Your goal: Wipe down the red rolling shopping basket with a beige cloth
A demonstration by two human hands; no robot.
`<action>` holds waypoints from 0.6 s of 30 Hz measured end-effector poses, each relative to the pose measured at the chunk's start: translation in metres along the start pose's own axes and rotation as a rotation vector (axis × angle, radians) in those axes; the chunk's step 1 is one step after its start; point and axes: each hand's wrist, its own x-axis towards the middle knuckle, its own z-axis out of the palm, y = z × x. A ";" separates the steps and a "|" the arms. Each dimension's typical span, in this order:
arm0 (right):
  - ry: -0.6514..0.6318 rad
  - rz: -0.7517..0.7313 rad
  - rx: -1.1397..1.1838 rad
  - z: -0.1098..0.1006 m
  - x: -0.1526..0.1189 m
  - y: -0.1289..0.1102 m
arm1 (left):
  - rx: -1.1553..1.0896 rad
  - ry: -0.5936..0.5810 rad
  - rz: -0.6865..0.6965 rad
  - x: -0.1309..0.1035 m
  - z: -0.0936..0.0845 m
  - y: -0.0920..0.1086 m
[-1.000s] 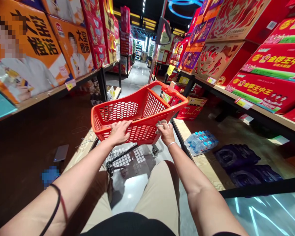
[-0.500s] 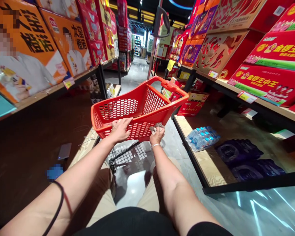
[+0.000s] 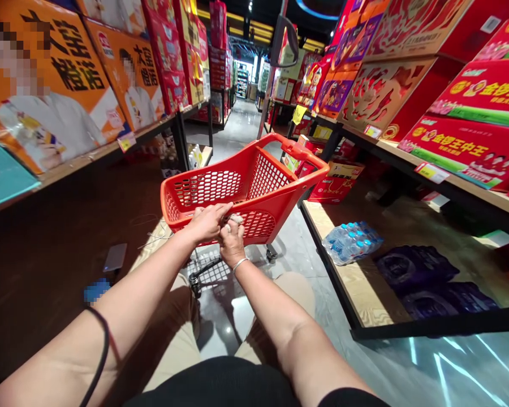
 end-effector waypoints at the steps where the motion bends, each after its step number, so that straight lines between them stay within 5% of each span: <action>1: -0.048 -0.039 0.004 0.003 -0.005 0.003 | 0.004 0.011 -0.009 0.000 0.000 -0.001; 8: -0.045 0.047 0.053 -0.003 -0.027 0.071 | 0.063 -0.014 -0.061 -0.003 -0.004 -0.003; 14: 0.367 0.603 0.178 -0.007 -0.027 0.121 | 0.039 -0.073 -0.044 0.000 -0.009 -0.011; 18: 0.456 0.660 0.201 -0.005 -0.016 0.127 | 0.012 -0.087 -0.004 0.002 -0.009 -0.016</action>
